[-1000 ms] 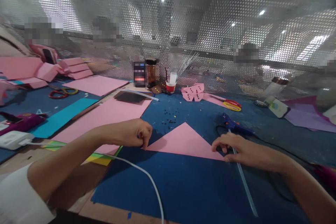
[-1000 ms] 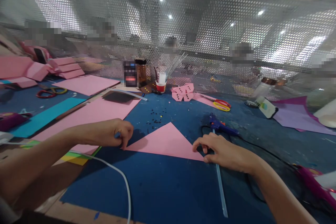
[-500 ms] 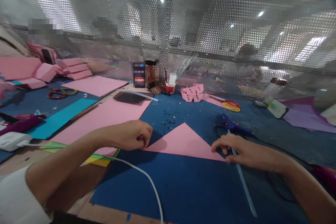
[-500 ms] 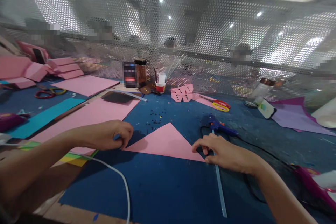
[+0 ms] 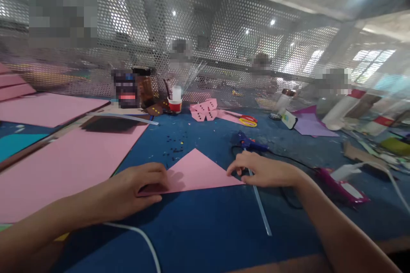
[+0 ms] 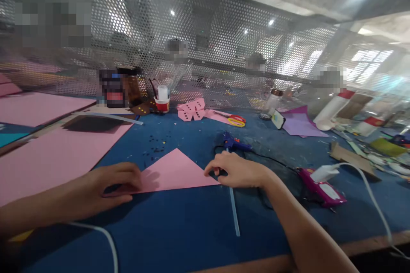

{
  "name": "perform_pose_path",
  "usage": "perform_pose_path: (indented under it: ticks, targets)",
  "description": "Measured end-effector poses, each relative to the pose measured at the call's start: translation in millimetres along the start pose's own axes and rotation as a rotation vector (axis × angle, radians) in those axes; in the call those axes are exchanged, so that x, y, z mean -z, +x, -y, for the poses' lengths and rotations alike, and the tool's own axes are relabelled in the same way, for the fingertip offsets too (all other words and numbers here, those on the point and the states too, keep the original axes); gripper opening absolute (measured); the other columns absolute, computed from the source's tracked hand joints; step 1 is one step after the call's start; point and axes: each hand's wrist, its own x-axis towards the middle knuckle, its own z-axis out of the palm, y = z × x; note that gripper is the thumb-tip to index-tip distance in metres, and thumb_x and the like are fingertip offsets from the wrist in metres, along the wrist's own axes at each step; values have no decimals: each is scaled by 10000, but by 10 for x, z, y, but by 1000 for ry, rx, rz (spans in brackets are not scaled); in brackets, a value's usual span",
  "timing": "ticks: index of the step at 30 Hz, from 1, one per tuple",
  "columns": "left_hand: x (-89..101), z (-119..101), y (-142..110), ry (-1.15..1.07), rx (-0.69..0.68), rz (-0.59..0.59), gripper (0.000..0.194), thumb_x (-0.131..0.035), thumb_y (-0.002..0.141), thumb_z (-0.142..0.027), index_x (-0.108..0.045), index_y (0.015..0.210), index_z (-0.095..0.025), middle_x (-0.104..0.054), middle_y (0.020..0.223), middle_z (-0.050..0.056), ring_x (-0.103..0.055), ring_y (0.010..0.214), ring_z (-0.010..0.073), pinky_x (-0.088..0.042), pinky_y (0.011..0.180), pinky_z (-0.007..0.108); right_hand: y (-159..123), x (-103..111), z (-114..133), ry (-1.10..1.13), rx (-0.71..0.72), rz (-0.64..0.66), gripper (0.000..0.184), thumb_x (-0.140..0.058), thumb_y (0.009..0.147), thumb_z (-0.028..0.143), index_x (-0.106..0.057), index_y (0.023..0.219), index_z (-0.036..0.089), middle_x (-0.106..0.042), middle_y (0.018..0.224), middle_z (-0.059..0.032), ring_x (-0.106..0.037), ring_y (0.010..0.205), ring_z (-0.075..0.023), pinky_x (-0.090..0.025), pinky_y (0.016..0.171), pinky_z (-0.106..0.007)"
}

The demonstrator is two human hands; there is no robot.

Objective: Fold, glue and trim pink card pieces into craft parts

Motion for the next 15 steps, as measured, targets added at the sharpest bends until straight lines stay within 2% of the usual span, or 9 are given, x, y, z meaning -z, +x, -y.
perform_pose_path:
  ticks: [4,7,11,15]
  targets:
    - [-39,67,8,-96,71,75,127,-599,926,-198,-690,1006,-237,-651,1073,38,-644,953,168,-490,837,234,128,-159,165,76,31,-179,175,-664,922,229,-703,1092,245,-668,1051,-26,-563,1026,-211,-390,922,-335]
    - [-75,122,9,-118,70,66,111,-606,942,-228,-692,1012,-241,-642,1057,30,-636,947,166,-474,830,237,240,-322,259,82,109,-231,107,-731,902,225,-692,1001,226,-682,1017,-5,-579,1004,-186,-382,915,-311]
    - [-124,182,8,-121,52,61,125,-587,958,-217,-697,1003,-252,-634,1047,19,-634,957,162,-459,843,240,327,-457,274,-3,138,-244,54,-723,922,221,-677,947,210,-684,977,0,-591,982,-175,-385,888,-303]
    - [-129,181,11,-102,39,53,131,-583,962,-210,-702,992,-258,-631,1031,13,-634,940,155,-455,831,233,331,-471,271,-97,155,-249,46,-645,980,227,-683,962,209,-695,987,-2,-607,989,-171,-384,880,-308]
